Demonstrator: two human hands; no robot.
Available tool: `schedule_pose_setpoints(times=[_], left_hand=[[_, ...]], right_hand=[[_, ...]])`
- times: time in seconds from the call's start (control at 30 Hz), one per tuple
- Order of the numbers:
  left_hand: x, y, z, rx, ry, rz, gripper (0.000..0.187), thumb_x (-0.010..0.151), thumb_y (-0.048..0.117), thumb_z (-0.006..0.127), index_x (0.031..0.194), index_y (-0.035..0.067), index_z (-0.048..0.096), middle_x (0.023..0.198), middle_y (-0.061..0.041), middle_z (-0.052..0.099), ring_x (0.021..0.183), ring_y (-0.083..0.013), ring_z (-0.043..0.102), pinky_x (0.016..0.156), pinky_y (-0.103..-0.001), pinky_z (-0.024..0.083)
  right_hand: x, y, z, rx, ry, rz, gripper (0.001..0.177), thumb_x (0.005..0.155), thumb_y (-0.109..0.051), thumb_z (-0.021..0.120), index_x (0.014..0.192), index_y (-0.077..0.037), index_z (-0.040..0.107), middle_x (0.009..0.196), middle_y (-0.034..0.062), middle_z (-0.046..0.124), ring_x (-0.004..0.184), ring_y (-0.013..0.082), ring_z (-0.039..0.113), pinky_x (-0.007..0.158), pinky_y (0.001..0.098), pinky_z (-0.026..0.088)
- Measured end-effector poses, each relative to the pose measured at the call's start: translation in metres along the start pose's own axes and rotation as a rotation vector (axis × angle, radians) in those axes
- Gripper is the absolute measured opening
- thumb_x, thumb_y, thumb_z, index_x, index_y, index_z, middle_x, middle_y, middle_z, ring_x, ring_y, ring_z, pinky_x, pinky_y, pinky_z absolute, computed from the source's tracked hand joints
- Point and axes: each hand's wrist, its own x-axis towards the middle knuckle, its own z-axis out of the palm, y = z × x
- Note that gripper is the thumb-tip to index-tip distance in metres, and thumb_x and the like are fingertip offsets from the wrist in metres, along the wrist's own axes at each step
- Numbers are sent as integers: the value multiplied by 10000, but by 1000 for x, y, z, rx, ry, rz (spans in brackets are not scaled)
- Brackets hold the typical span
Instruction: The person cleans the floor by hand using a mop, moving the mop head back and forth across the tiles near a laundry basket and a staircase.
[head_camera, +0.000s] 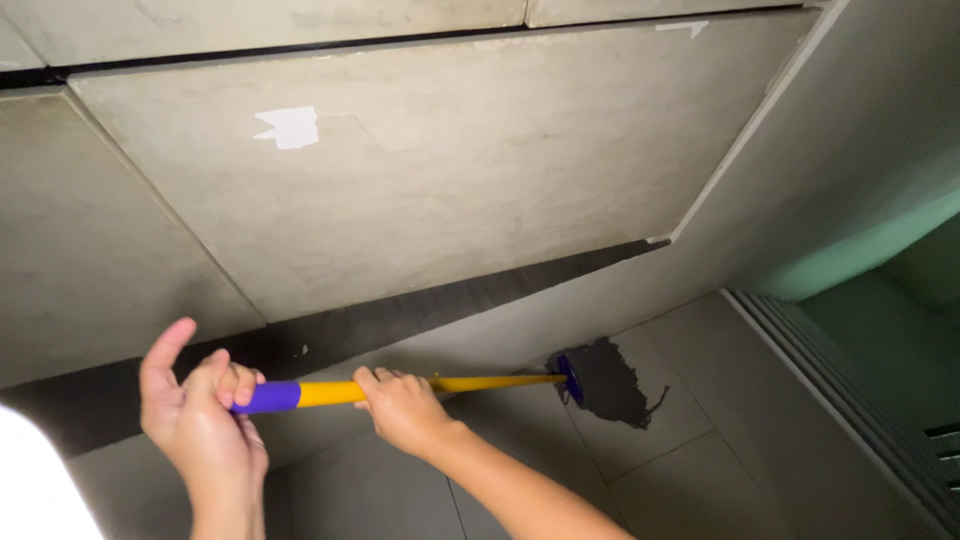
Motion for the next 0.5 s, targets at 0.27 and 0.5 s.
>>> schedule_pose_setpoints(times=[0.27, 0.5], left_hand=[[-48, -21, 26, 20, -24, 99, 134, 1084, -50, 535, 1083, -66, 668, 669, -15, 454, 621, -109, 442, 736, -341, 511], [-101, -79, 47, 39, 52, 59, 148, 1042, -49, 560, 1087, -84, 696, 688, -25, 499, 622, -107, 480, 767, -383, 574]], right_hand=[[-35, 33, -29, 35, 12, -56, 231, 948, -162, 698, 1085, -59, 543, 895, 162, 666, 816, 399, 675, 658, 505, 519], [-81, 88, -42, -11, -58, -30, 252, 933, -162, 713, 1116, -75, 563, 937, 149, 664, 891, 378, 677, 707, 497, 533]])
